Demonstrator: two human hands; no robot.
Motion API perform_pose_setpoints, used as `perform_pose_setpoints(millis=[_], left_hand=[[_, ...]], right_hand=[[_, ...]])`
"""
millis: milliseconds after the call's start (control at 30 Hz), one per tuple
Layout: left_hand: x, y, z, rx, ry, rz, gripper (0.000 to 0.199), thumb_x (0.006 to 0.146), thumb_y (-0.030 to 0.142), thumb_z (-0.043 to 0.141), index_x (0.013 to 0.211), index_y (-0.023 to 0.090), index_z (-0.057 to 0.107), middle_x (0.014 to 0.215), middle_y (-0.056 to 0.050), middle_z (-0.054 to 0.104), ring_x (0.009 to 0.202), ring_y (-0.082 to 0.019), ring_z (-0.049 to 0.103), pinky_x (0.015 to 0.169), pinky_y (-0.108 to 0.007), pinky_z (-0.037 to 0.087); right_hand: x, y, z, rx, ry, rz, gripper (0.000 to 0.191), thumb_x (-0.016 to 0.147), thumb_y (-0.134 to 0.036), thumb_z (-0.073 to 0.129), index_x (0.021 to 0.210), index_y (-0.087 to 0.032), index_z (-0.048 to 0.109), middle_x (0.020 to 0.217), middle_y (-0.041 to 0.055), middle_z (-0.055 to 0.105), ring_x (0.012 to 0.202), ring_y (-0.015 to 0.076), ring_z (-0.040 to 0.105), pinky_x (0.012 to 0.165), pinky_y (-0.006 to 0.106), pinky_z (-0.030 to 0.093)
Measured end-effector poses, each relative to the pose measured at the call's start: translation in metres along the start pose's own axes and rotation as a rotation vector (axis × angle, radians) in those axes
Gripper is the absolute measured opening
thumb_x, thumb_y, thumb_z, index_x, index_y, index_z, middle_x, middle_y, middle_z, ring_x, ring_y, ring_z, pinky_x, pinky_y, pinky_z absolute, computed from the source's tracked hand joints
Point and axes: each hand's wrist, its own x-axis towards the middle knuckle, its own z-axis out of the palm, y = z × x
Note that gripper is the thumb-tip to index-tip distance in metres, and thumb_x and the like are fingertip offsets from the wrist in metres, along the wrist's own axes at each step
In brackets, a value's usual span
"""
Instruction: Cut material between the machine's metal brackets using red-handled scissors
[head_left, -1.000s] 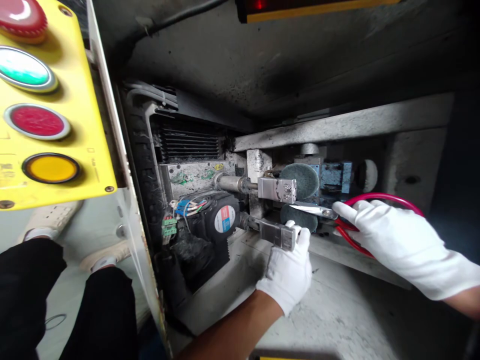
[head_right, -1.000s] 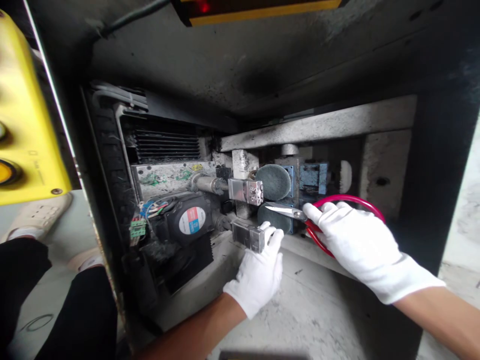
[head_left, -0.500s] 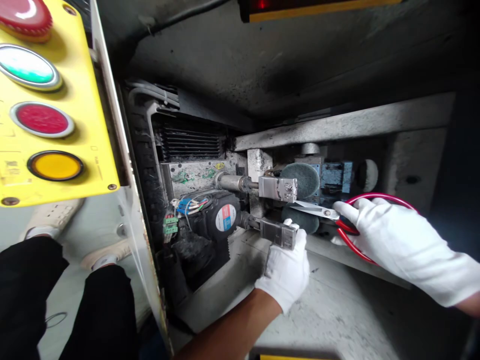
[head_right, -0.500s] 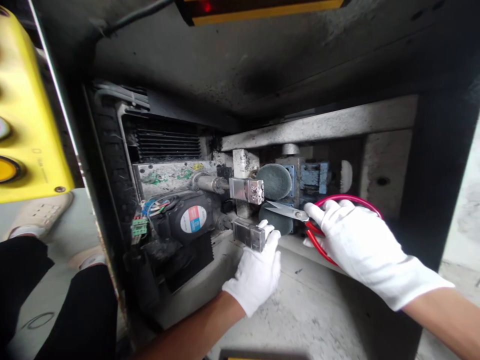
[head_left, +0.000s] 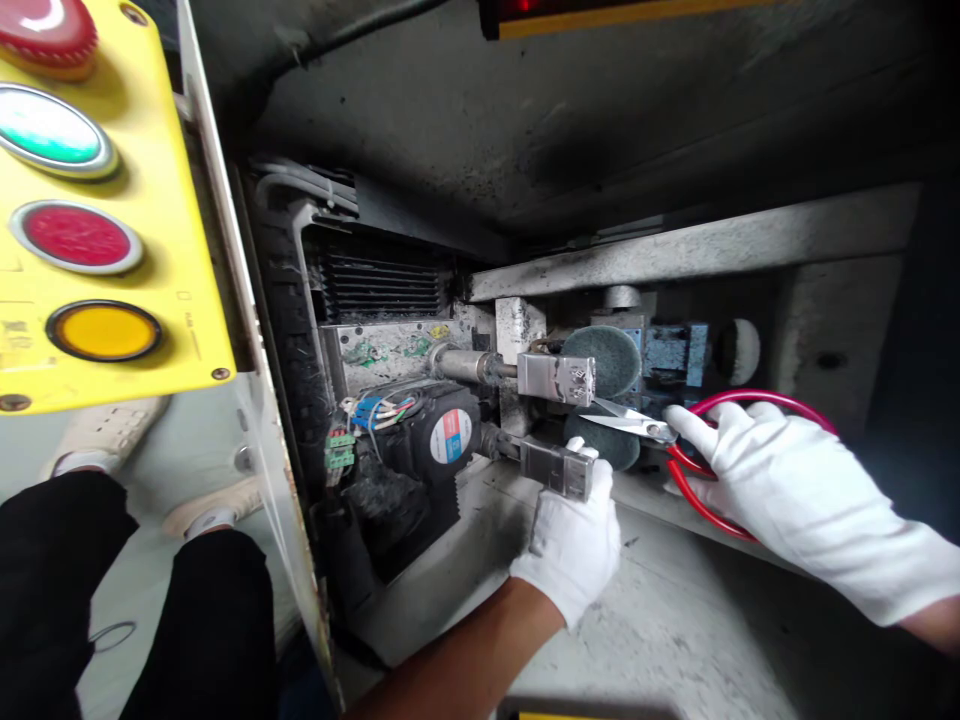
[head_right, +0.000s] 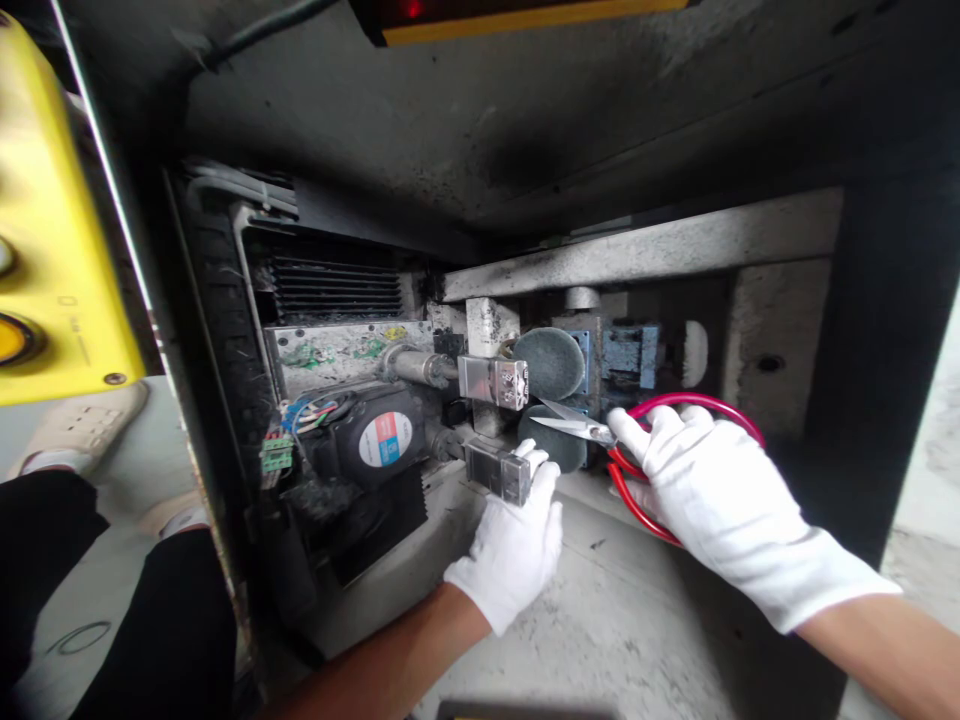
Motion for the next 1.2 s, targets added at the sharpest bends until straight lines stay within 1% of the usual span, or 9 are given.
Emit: perform_pose_setpoints(millis=[67,233,400,500,600,733,867,1100,1200], left_hand=[[0.0,0.001,0.0,-0.004,0.002,0.002,0.048,0.092,0.021,0.045,0.14,0.013,0.045,0.15,-0.02,0.043,0.143,-0.032,0.033,0.116,-0.05,0.036],[0.001,0.001,0.0,-0.023,0.007,-0.004,0.048,0.091,0.02,0.046,0.138,0.014,0.046,0.15,-0.018,0.045,0.143,-0.031,0.033,0.117,-0.051,0.033],[0.003,0.002,-0.003,-0.046,0.015,-0.006,0.045,0.09,0.02,0.048,0.135,0.016,0.049,0.149,-0.016,0.046,0.143,-0.027,0.034,0.119,-0.044,0.03],[0.002,0.004,-0.005,-0.053,0.022,-0.009,0.047,0.091,0.019,0.046,0.137,0.017,0.047,0.148,-0.016,0.047,0.143,-0.027,0.034,0.119,-0.045,0.031],[0.001,0.006,-0.007,-0.054,0.021,-0.012,0.056,0.091,0.017,0.046,0.146,0.02,0.038,0.149,-0.018,0.045,0.142,-0.031,0.036,0.115,-0.049,0.036],[0.0,0.006,-0.008,-0.059,0.017,-0.006,0.059,0.089,0.017,0.049,0.147,0.02,0.037,0.149,-0.02,0.045,0.14,-0.034,0.038,0.113,-0.05,0.038],[0.001,0.005,-0.007,-0.066,0.026,0.011,0.056,0.09,0.017,0.047,0.145,0.018,0.041,0.147,-0.021,0.047,0.141,-0.032,0.037,0.114,-0.049,0.037],[0.001,0.003,-0.004,-0.078,0.057,0.02,0.054,0.09,0.018,0.048,0.144,0.018,0.042,0.147,-0.021,0.047,0.14,-0.032,0.038,0.113,-0.05,0.037],[0.001,0.004,-0.005,-0.078,0.065,0.022,0.053,0.09,0.018,0.048,0.144,0.017,0.043,0.147,-0.022,0.046,0.14,-0.033,0.038,0.114,-0.05,0.036]], right_hand=[[0.001,0.0,0.003,0.011,0.024,-0.001,0.042,0.093,-0.038,0.041,0.124,-0.016,0.06,0.081,0.0106,0.058,0.062,0.0251,0.052,0.053,0.034,0.021],[0.002,0.005,0.004,0.129,0.042,-0.005,0.032,0.094,-0.03,0.046,0.118,-0.015,0.061,0.083,0.0075,0.063,0.065,0.0225,0.061,0.054,0.032,0.036],[0.001,0.012,-0.002,0.078,0.035,0.007,0.028,0.096,-0.026,0.044,0.114,-0.016,0.063,0.067,0.003,0.06,0.053,0.0177,0.059,0.05,0.03,0.031],[0.002,0.017,-0.005,0.098,0.012,-0.003,0.037,0.094,-0.039,0.046,0.12,-0.016,0.06,0.077,0.0064,0.062,0.063,0.0221,0.061,0.055,0.033,0.037],[0.004,0.019,-0.007,0.125,0.012,-0.03,0.05,0.09,-0.051,0.047,0.122,-0.015,0.059,0.086,0.0103,0.06,0.072,0.027,0.06,0.063,0.037,0.042],[0.007,0.017,-0.008,0.073,-0.015,-0.061,0.05,0.092,-0.048,0.039,0.123,-0.015,0.06,0.082,0.0118,0.055,0.067,0.0275,0.056,0.059,0.037,0.037],[0.008,0.015,-0.009,0.058,-0.023,-0.065,0.042,0.093,-0.04,0.041,0.122,-0.018,0.062,0.079,0.0092,0.054,0.065,0.0263,0.056,0.058,0.036,0.035],[0.006,0.02,0.012,0.09,0.107,-0.049,0.035,0.091,-0.041,0.05,0.116,-0.019,0.062,0.078,0.0041,0.059,0.063,0.0229,0.058,0.058,0.035,0.04],[0.004,0.022,0.018,0.143,0.097,-0.043,0.029,0.091,-0.038,0.051,0.114,-0.022,0.061,0.077,0.0013,0.061,0.063,0.0201,0.06,0.058,0.033,0.042]])
